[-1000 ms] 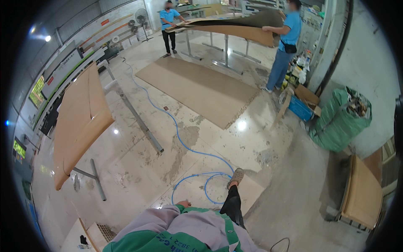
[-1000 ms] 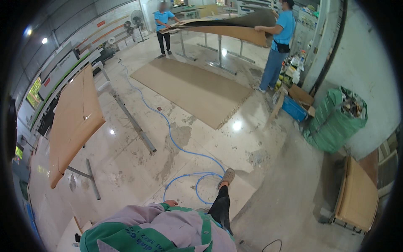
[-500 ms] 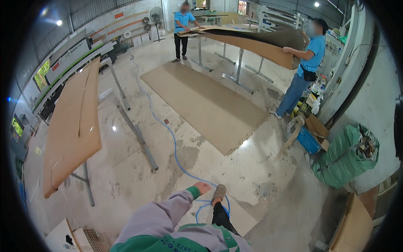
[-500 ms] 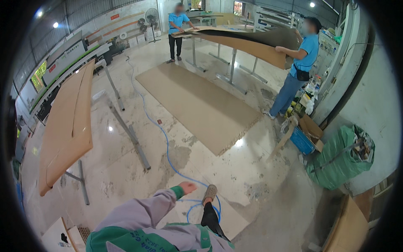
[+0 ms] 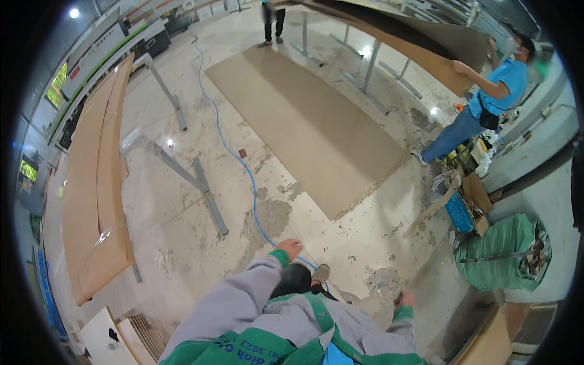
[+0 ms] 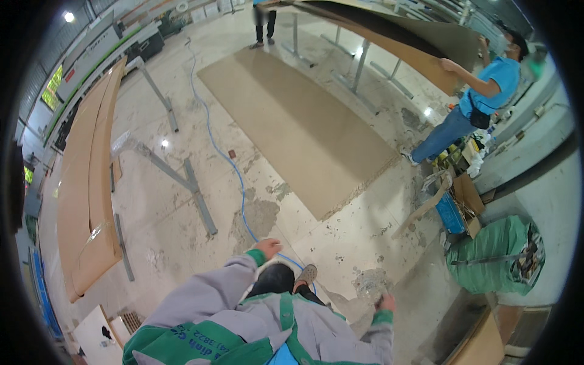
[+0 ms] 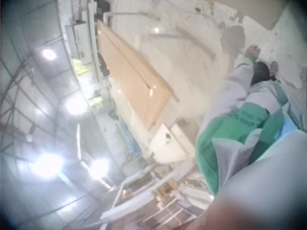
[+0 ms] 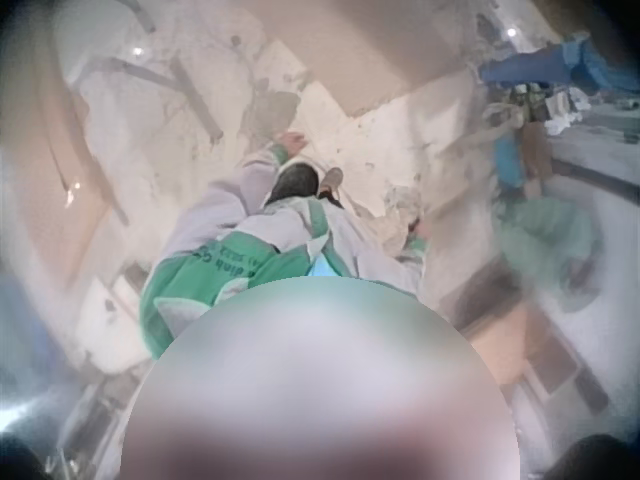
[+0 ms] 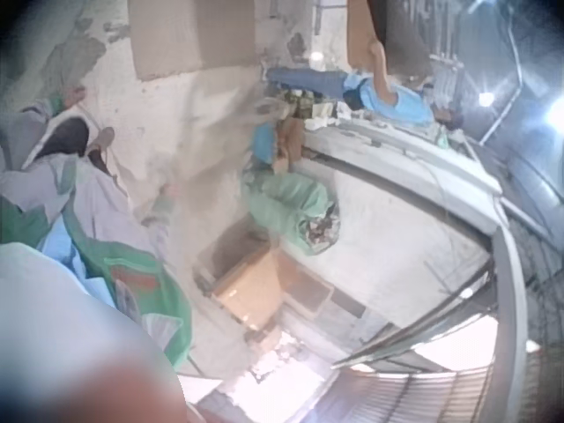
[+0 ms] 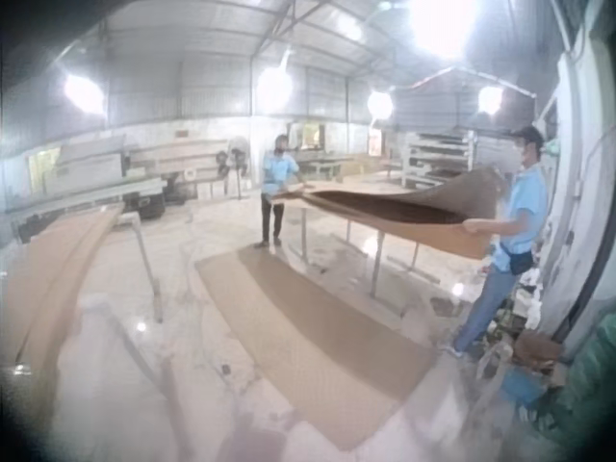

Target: The person trims excess edge banding from a large wooden panel using a utility knife, then applies glue to the edge and uses a heat gun to smooth the banding. The person works on one panel at a time in a workshop setting.

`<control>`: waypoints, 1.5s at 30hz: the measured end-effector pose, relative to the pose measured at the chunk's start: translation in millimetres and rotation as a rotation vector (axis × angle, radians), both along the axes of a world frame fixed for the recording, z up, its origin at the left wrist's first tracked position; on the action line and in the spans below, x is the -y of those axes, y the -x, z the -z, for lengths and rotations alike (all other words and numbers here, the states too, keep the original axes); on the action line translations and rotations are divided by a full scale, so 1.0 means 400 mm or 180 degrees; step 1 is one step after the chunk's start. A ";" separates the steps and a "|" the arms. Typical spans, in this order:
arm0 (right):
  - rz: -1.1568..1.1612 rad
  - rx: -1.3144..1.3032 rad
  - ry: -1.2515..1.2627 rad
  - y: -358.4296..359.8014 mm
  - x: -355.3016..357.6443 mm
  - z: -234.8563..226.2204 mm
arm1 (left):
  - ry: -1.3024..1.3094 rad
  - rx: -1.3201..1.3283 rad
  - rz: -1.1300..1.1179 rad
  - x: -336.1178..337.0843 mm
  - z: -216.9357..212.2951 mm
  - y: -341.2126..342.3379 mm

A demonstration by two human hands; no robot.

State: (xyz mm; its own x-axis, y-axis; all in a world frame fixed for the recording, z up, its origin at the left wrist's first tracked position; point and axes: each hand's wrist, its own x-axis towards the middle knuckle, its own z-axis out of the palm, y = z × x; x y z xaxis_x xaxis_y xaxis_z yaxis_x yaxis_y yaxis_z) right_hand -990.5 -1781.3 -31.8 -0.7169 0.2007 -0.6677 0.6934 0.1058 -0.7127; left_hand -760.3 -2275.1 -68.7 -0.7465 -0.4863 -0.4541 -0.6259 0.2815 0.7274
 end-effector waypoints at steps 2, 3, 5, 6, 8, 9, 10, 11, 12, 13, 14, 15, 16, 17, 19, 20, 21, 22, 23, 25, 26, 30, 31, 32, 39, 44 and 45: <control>-0.0520 0.0271 0.0008 0.119 0.239 -0.026 | 0.0388 0.0762 -0.0142 0.057 0.054 -0.188; -0.0771 0.0229 -0.0037 0.156 0.368 -0.032 | 0.1322 0.0835 0.1248 0.094 0.065 -0.307; -0.1633 -0.0060 0.0100 0.208 0.623 -0.043 | 0.0920 0.2123 0.1341 0.124 0.079 -0.491; -0.2142 -0.0216 0.0022 0.223 0.745 -0.048 | 0.0750 0.2337 0.0513 0.116 0.072 -0.575; -0.2908 -0.0585 -0.0078 0.235 0.971 -0.052 | 0.0406 0.2788 0.0442 0.129 0.054 -0.687; -0.3219 -0.0875 -0.0165 0.254 1.066 -0.058 | 0.0247 0.2900 0.0346 0.143 0.053 -0.707; -0.3511 -0.1107 -0.0285 0.266 1.163 -0.057 | 0.0106 0.3004 0.0297 0.166 0.052 -0.709; -0.3817 -0.1338 -0.0344 0.258 1.228 -0.051 | 0.0007 0.3010 0.0310 0.201 0.056 -0.694; -0.3726 -0.1514 -0.0654 0.279 1.309 -0.046 | -0.0087 0.2954 0.0301 0.247 0.063 -0.654; -0.3699 -0.1782 -0.0902 0.313 1.378 -0.037 | -0.0088 0.2843 0.0331 0.303 0.079 -0.596; -0.3706 -0.1644 -0.1342 0.309 1.381 -0.031 | -0.0074 0.2659 0.0419 0.364 0.091 -0.539; -0.3743 -0.1719 -0.1451 0.338 1.400 -0.025 | 0.0032 0.2403 0.0494 0.449 0.105 -0.460; -0.3773 -0.1447 -0.1837 0.384 1.426 -0.020 | 0.0226 0.2080 0.0573 0.541 0.113 -0.369; -0.3789 -0.1497 -0.1973 0.426 1.434 -0.018 | 0.0321 0.1848 0.0614 0.649 0.117 -0.269; -0.3649 -0.1222 -0.2403 0.508 1.445 -0.017 | 0.0099 0.1358 -0.0466 0.874 0.098 -0.055; -0.3491 -0.1007 -0.2599 0.549 1.454 -0.020 | -0.0186 0.0827 -0.1214 0.966 0.074 0.057; -0.3481 -0.1012 -0.2563 0.586 1.468 -0.024 | 0.0532 0.0642 -0.1046 1.064 0.041 0.160; -0.3455 -0.0945 -0.2577 0.621 1.484 -0.028 | 0.0605 0.0273 -0.1050 1.149 0.003 0.247; -0.3408 -0.0800 -0.2641 0.650 1.509 -0.030 | 0.0494 0.0134 -0.1134 1.231 -0.033 0.331; -0.3406 -0.0648 -0.2619 0.695 1.580 -0.021 | 0.0242 -0.0043 -0.1328 1.352 -0.084 0.460; -0.3375 -0.0575 -0.2633 0.723 1.628 -0.011 | 0.0101 -0.0090 -0.1436 1.400 -0.090 0.511; -0.3622 -0.0481 -0.2508 0.822 1.868 0.059 | 0.0077 -0.0301 -0.1595 1.519 -0.037 0.583; -0.3667 -0.0412 -0.2406 0.857 1.943 0.076 | 0.0227 0.0113 -0.1422 1.533 -0.017 0.572; -0.3723 -0.0254 -0.2326 0.897 2.013 0.086 | 0.0261 0.0565 -0.1158 1.533 -0.004 0.545; -0.3832 -0.0625 -0.1319 1.225 2.554 0.038 | 0.0086 0.2605 0.0036 1.544 -0.025 0.412; -0.3502 -0.0386 -0.0746 1.379 2.769 -0.005 | -0.0183 0.2296 -0.0371 1.857 -0.033 0.550; -0.3681 -0.0692 -0.1063 1.399 2.778 0.004 | -0.0434 0.1801 -0.1614 1.919 -0.032 0.613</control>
State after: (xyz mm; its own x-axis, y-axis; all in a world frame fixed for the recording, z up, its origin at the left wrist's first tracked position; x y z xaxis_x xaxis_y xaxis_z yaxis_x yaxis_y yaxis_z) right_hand -1550.0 -2892.5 -33.5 -0.6767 -0.4902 -0.5494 -0.0609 0.7808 -0.6218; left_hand -1005.6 -3042.8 -55.9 -0.0838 -0.6191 -0.7808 -0.9412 -0.2081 0.2661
